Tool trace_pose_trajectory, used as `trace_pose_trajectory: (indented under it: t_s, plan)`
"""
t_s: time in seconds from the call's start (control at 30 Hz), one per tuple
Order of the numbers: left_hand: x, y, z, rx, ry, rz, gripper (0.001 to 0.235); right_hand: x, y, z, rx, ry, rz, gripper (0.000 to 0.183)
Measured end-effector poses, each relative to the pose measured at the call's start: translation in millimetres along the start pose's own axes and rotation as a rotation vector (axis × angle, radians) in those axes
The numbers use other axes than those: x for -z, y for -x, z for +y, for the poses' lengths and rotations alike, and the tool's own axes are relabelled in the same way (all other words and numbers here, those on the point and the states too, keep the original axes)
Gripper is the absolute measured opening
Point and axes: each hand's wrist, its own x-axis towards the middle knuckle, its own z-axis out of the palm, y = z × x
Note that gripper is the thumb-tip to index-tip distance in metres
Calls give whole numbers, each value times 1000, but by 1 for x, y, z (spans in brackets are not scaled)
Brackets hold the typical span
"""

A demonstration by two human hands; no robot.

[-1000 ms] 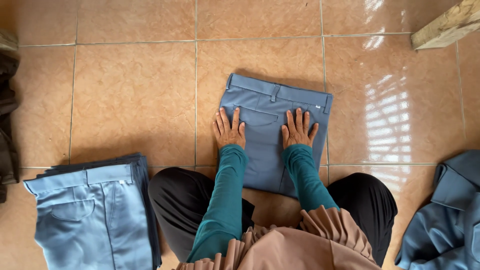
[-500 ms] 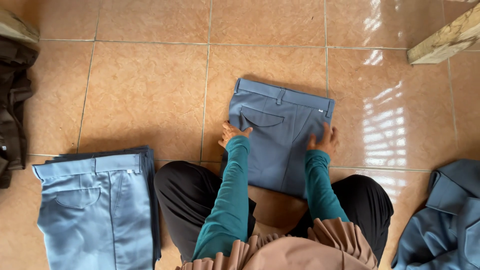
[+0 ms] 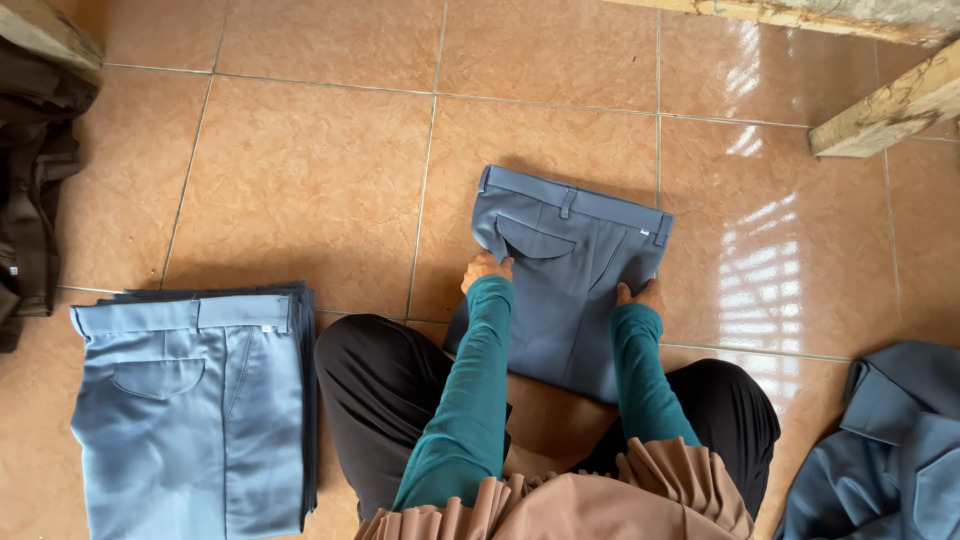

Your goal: The person sits on a tiled floor and folds multiple pairs of light blue trousers by hand. Each pair is unfolded, aligned, and folded into a compact rectangle, then stacked on a growing pile to the left.

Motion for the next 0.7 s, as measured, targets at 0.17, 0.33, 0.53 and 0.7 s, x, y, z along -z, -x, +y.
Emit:
trace_pose_trajectory:
  t_s: [0.17,0.33,0.53,0.7]
  plan:
    - [19,12,6,-20,42,-31,56,31,26,-16,33,-52,-21,51]
    - [47,26,12,-59,91,-86,59,47,28,-22,112,-96,-37,51]
    - [109,54,17,-120,196,-100,61,68,46,-64,278,-148,17,49]
    - [197,73,-2,-228,304,58,58,84,96,-139,543,-437,114,38]
